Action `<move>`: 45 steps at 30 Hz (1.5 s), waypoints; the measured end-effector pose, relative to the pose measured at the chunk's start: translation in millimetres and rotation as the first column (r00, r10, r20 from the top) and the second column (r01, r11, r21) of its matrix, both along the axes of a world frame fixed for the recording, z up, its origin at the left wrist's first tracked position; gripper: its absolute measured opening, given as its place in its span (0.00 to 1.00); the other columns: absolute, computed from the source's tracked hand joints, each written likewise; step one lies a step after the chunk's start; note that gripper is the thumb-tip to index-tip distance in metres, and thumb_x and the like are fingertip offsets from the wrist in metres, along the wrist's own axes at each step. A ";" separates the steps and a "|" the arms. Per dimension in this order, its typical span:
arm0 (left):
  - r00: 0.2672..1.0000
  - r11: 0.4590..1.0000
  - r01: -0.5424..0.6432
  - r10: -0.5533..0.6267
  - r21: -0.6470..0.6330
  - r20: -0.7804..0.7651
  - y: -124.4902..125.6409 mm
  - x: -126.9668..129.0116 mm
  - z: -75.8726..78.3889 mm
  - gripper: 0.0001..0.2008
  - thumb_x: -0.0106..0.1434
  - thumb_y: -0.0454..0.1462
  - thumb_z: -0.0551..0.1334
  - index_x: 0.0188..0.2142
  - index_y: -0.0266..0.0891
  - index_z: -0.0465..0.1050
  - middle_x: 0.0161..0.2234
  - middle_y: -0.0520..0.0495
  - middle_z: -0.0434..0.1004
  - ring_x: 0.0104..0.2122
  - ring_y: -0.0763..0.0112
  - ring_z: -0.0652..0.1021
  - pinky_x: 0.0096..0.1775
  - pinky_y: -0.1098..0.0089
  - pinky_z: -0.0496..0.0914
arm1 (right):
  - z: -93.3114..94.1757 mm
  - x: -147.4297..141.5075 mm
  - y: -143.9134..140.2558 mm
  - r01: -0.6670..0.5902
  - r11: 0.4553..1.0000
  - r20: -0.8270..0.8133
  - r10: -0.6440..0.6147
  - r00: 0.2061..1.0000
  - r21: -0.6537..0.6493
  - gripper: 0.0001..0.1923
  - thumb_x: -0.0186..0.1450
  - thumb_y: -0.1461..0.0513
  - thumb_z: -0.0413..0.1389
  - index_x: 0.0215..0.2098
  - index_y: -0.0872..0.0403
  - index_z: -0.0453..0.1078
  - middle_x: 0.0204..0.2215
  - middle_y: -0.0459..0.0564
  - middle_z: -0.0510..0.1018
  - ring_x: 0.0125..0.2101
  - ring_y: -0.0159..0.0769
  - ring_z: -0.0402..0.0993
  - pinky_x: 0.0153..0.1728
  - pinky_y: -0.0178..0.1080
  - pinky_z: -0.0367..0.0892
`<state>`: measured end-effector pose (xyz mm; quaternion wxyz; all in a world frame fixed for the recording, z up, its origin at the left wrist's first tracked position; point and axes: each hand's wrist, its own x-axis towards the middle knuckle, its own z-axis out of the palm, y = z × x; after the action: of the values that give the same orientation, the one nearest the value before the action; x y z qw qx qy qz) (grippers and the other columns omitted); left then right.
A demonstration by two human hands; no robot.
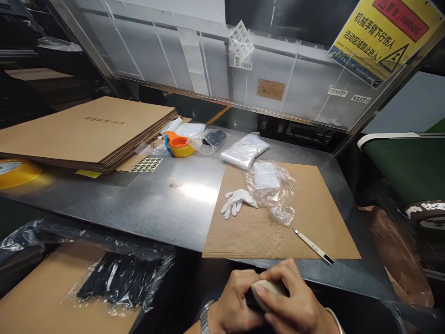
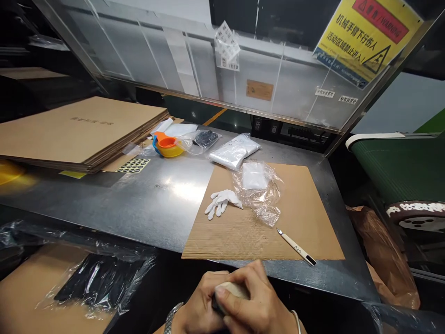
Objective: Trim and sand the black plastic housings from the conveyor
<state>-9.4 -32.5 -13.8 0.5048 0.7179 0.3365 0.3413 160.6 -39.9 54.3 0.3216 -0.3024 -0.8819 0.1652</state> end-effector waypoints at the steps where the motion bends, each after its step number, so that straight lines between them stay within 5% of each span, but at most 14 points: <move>1: 1.000 1.000 0.010 -0.010 0.012 0.001 0.0 0.2 1.3 0.05 0.51 0.38 0.62 0.23 0.38 0.75 0.20 0.46 0.72 0.21 0.68 0.70 0.26 0.69 0.62 | 1.8 -0.3 0.1 -0.010 1.000 -0.014 0.011 1.000 0.017 0.32 0.60 0.69 0.52 0.61 0.48 0.52 0.36 0.53 0.70 0.34 0.37 0.64 0.30 0.39 0.66; 6: 1.000 1.000 -0.008 0.007 -0.026 -0.029 2.4 -1.6 10.1 0.04 0.51 0.36 0.63 0.27 0.37 0.75 0.22 0.45 0.75 0.22 0.68 0.71 0.27 0.69 0.63 | 7.0 6.5 -0.4 0.007 0.994 0.019 -0.005 1.000 -0.109 0.28 0.60 0.67 0.53 0.58 0.45 0.58 0.37 0.52 0.72 0.34 0.36 0.66 0.31 0.39 0.66; 12: 0.995 0.994 0.071 -0.065 -0.084 0.069 5.0 -0.5 11.6 0.05 0.51 0.37 0.61 0.22 0.37 0.71 0.18 0.50 0.65 0.19 0.73 0.64 0.24 0.70 0.60 | 8.3 8.9 3.0 -0.058 0.995 0.006 0.058 0.998 -0.081 0.29 0.62 0.65 0.53 0.60 0.45 0.54 0.38 0.53 0.72 0.35 0.38 0.67 0.33 0.41 0.67; 16: 0.979 0.969 -0.003 0.053 -0.247 0.197 3.3 -0.8 2.9 0.12 0.49 0.43 0.65 0.28 0.36 0.70 0.19 0.52 0.65 0.20 0.74 0.64 0.23 0.73 0.60 | 0.9 10.0 3.3 0.051 0.982 -0.082 -0.067 0.994 -0.184 0.23 0.65 0.62 0.49 0.59 0.43 0.57 0.41 0.52 0.72 0.39 0.39 0.70 0.41 0.47 0.67; 20: 0.880 0.921 -0.124 0.275 -0.370 0.388 0.8 10.5 -4.3 0.27 0.52 0.52 0.62 0.45 0.35 0.72 0.42 0.38 0.75 0.42 0.56 0.73 0.45 0.63 0.66 | -35.7 -3.5 -1.4 0.184 0.945 -0.304 -0.265 0.915 -0.270 0.22 0.67 0.59 0.47 0.59 0.45 0.56 0.44 0.54 0.70 0.43 0.42 0.70 0.44 0.50 0.66; 23: 0.686 0.805 -0.110 0.486 -0.583 0.541 4.2 21.4 -5.2 0.27 0.56 0.50 0.60 0.50 0.37 0.69 0.53 0.38 0.69 0.54 0.54 0.67 0.56 0.60 0.57 | -68.3 -16.3 -7.8 0.243 0.932 -0.397 -0.337 0.854 -0.268 0.22 0.67 0.60 0.47 0.60 0.45 0.56 0.45 0.54 0.69 0.45 0.42 0.69 0.42 0.47 0.68; 26: 0.499 0.622 0.076 0.653 -0.779 0.570 14.8 23.4 -3.6 0.23 0.56 0.49 0.60 0.44 0.35 0.72 0.47 0.37 0.75 0.52 0.56 0.70 0.57 0.59 0.57 | -93.3 -18.5 -18.2 0.259 0.935 -0.363 -0.334 0.870 -0.241 0.23 0.66 0.61 0.48 0.60 0.45 0.56 0.44 0.54 0.71 0.43 0.41 0.70 0.41 0.45 0.69; 29: 0.469 0.424 0.222 0.743 -0.878 0.477 28.1 16.8 -2.6 0.18 0.58 0.47 0.60 0.38 0.35 0.73 0.32 0.42 0.80 0.38 0.63 0.78 0.52 0.60 0.63 | -107.8 -9.2 -30.5 0.234 0.944 -0.303 -0.299 0.905 -0.231 0.23 0.66 0.59 0.48 0.60 0.46 0.56 0.42 0.54 0.72 0.39 0.39 0.71 0.38 0.44 0.70; 32: 0.496 0.330 0.287 0.752 -0.899 0.434 35.9 10.4 -2.3 0.19 0.60 0.49 0.57 0.43 0.37 0.70 0.24 0.49 0.76 0.26 0.71 0.77 0.44 0.60 0.69 | -108.5 6.1 -37.0 0.205 0.954 -0.250 -0.258 0.933 -0.220 0.21 0.67 0.58 0.47 0.58 0.47 0.59 0.41 0.54 0.74 0.37 0.38 0.72 0.36 0.41 0.71; 37: 0.632 0.349 0.349 0.598 -0.870 0.493 25.8 13.3 0.2 0.30 0.62 0.53 0.50 0.60 0.48 0.48 0.29 0.47 0.77 0.28 0.65 0.79 0.34 0.60 0.72 | -77.7 20.6 -20.3 0.402 0.903 -0.183 -0.425 0.886 -0.148 0.23 0.63 0.65 0.51 0.57 0.49 0.61 0.46 0.55 0.71 0.44 0.43 0.69 0.41 0.45 0.70; 40: 0.772 0.390 0.304 0.433 -0.869 0.465 14.6 18.0 0.5 0.35 0.61 0.56 0.45 0.63 0.46 0.40 0.23 0.45 0.77 0.22 0.64 0.79 0.24 0.69 0.70 | -53.0 10.7 -2.9 0.391 0.919 -0.141 -0.393 0.909 -0.046 0.25 0.63 0.69 0.49 0.58 0.50 0.59 0.47 0.57 0.67 0.47 0.44 0.65 0.43 0.49 0.68; 42: 0.806 0.434 0.277 0.380 -0.857 0.453 10.1 20.4 -0.4 0.34 0.61 0.56 0.45 0.62 0.42 0.46 0.19 0.47 0.75 0.17 0.66 0.76 0.19 0.72 0.67 | -40.1 0.0 5.0 0.291 0.957 -0.082 -0.290 0.954 0.006 0.27 0.62 0.71 0.47 0.59 0.51 0.57 0.46 0.57 0.66 0.46 0.43 0.64 0.42 0.49 0.67; 45: 0.749 0.500 0.269 0.429 -0.823 0.505 7.3 24.4 -4.0 0.27 0.60 0.53 0.52 0.52 0.40 0.66 0.21 0.49 0.74 0.16 0.72 0.74 0.20 0.75 0.67 | -30.9 -10.2 9.5 0.118 0.993 0.007 -0.119 0.993 0.022 0.29 0.61 0.71 0.48 0.60 0.51 0.56 0.44 0.57 0.68 0.44 0.41 0.65 0.40 0.46 0.68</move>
<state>15.0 -25.2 -17.8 0.8578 0.1806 0.2953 0.3798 150.4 -30.3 23.4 0.3306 -0.3514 -0.8654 0.1350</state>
